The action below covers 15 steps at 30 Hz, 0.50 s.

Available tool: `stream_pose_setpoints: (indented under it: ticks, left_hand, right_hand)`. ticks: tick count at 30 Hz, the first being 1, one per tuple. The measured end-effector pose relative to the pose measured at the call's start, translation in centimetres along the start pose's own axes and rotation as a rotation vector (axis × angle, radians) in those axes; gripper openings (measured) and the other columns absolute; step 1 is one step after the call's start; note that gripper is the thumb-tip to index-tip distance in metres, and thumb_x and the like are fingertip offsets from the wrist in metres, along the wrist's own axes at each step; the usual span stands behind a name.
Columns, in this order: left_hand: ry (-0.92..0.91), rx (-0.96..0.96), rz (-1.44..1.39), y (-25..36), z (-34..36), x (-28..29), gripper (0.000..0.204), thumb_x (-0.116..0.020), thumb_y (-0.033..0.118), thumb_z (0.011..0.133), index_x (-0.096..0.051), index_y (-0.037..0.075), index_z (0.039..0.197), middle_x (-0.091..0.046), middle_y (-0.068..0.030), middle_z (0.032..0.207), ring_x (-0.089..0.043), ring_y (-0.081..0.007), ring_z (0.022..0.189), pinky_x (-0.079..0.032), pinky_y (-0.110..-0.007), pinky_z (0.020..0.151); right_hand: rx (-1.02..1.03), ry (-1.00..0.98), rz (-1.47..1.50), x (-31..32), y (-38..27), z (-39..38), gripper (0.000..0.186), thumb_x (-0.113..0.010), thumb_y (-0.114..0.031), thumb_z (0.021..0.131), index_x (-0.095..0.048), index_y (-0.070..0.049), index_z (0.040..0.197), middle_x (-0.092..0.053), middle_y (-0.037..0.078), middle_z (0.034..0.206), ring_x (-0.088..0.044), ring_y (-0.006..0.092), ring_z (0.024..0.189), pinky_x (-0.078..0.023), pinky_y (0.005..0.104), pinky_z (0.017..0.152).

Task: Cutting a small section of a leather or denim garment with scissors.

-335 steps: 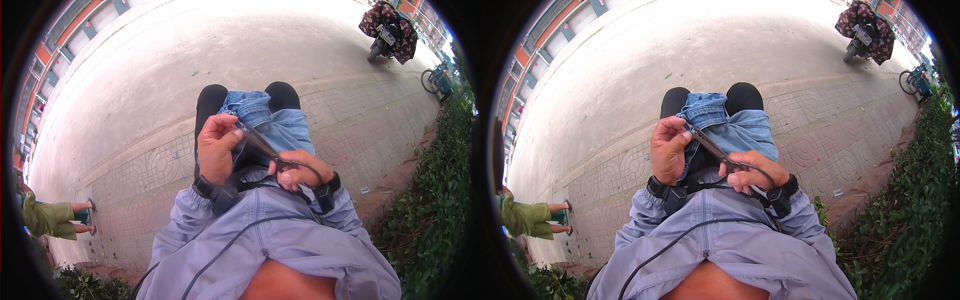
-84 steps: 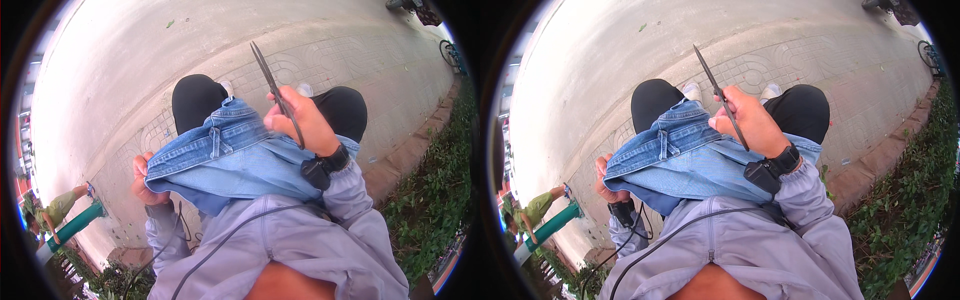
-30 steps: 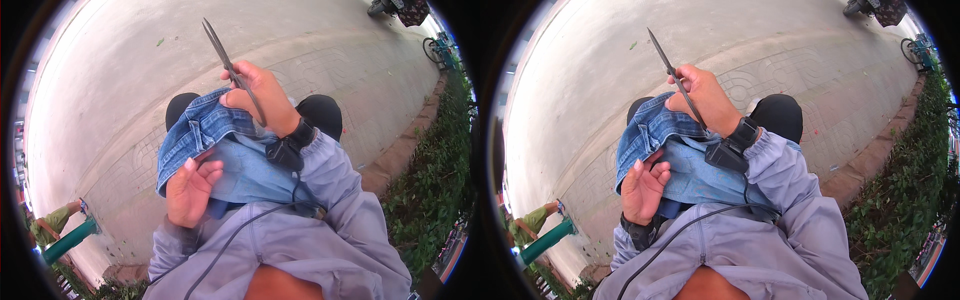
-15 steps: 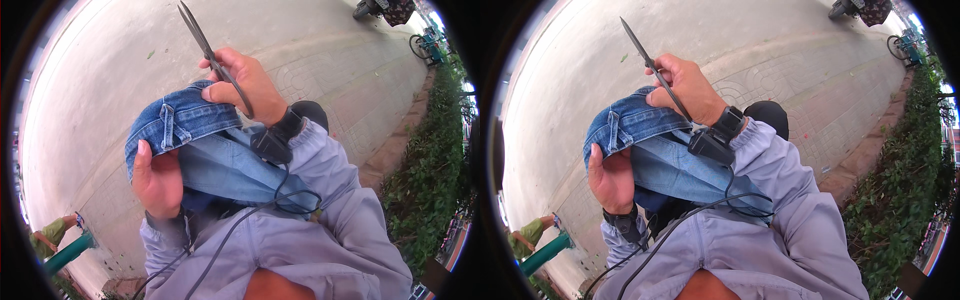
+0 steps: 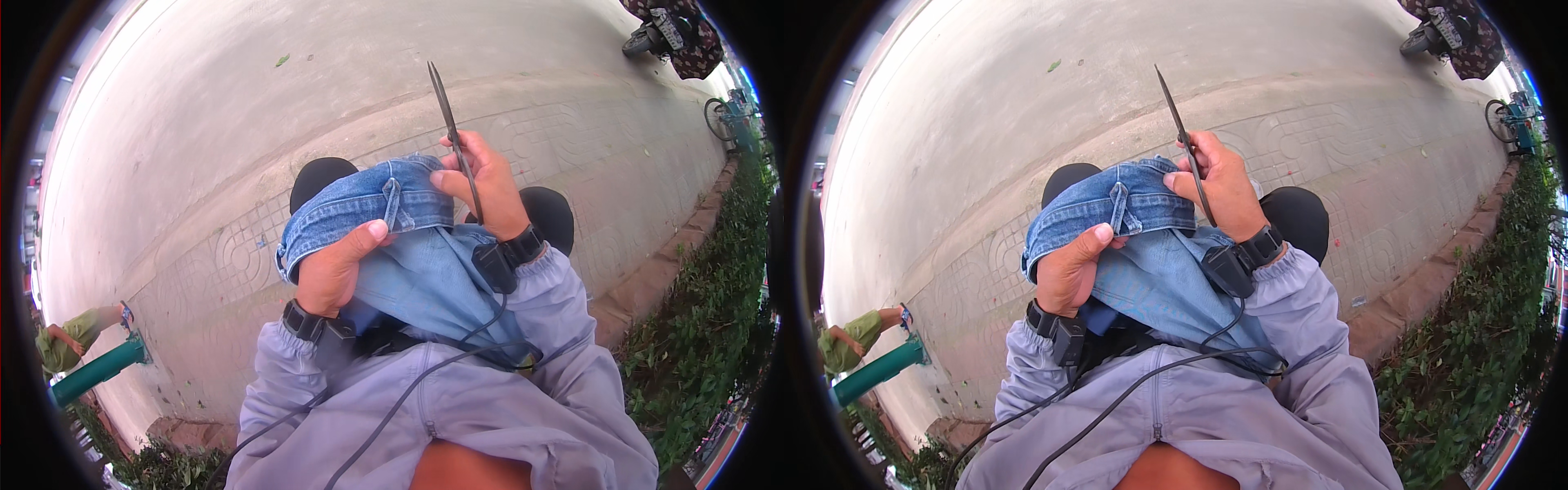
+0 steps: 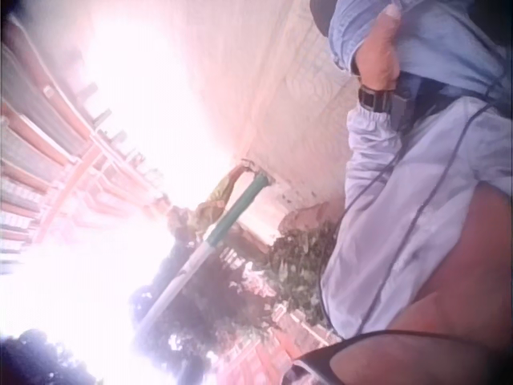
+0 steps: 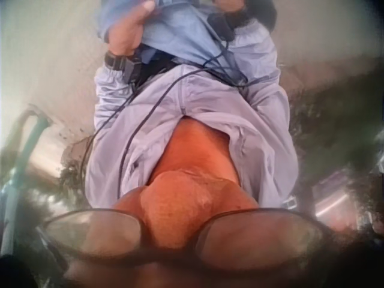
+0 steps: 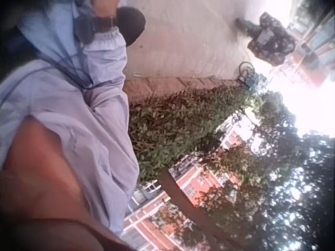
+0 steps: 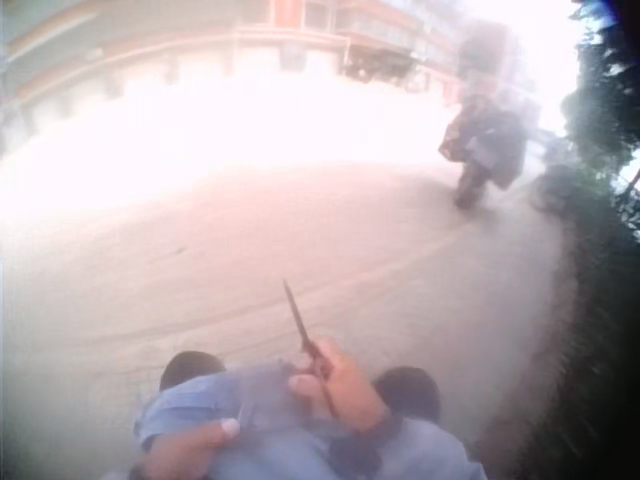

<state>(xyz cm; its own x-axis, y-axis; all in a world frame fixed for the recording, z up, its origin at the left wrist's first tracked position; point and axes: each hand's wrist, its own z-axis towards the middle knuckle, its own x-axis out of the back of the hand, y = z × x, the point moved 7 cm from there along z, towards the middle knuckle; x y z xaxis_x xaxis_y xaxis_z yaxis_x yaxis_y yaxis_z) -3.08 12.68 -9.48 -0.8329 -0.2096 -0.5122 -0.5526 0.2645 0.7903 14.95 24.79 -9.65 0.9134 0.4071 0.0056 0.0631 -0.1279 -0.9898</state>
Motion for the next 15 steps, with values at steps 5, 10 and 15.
stream_pose_setpoints:
  ticks: [5, 10, 15]
  left_hand:
    - [-0.002, 0.003, -0.029, -0.1, -0.6, 0.2, 0.039, -0.073, 0.001, 0.083, -0.064, -0.002, 0.121, -0.069, -0.0108, 0.112, -0.066, -0.0222, 0.101, -0.051, -0.036, 0.094]
    - [0.007, -0.047, -0.006, 0.0, -0.9, 0.2, 0.042, -0.071, 0.000, 0.082, -0.063, -0.002, 0.123, -0.069, -0.0130, 0.112, -0.067, -0.0260, 0.101, -0.052, -0.041, 0.092]
    - [-0.013, 0.016, -0.071, -0.5, -0.8, 0.8, 0.032, -0.070, 0.001, 0.084, -0.066, -0.002, 0.116, -0.070, -0.0109, 0.106, -0.067, -0.0230, 0.097, -0.053, -0.038, 0.091]
  right_hand:
    - [0.023, 0.006, -0.002, 0.1, 0.8, -0.4, 0.053, -0.075, -0.005, 0.082, -0.053, -0.001, 0.130, -0.062, 0.001, 0.095, -0.057, 0.0073, 0.085, -0.046, 0.0222, 0.074]
    - [0.015, 0.098, -0.081, 0.2, -0.3, -0.9, 0.050, -0.076, -0.005, 0.079, -0.056, 0.001, 0.124, -0.061, 0.002, 0.092, -0.058, 0.0079, 0.082, -0.049, 0.0231, 0.073]
    - [0.086, 0.108, -0.161, 0.1, -0.2, -0.9, 0.051, -0.074, -0.003, 0.080, -0.056, -0.003, 0.128, -0.063, 0.001, 0.089, -0.055, 0.0044, 0.074, -0.045, 0.0203, 0.062]
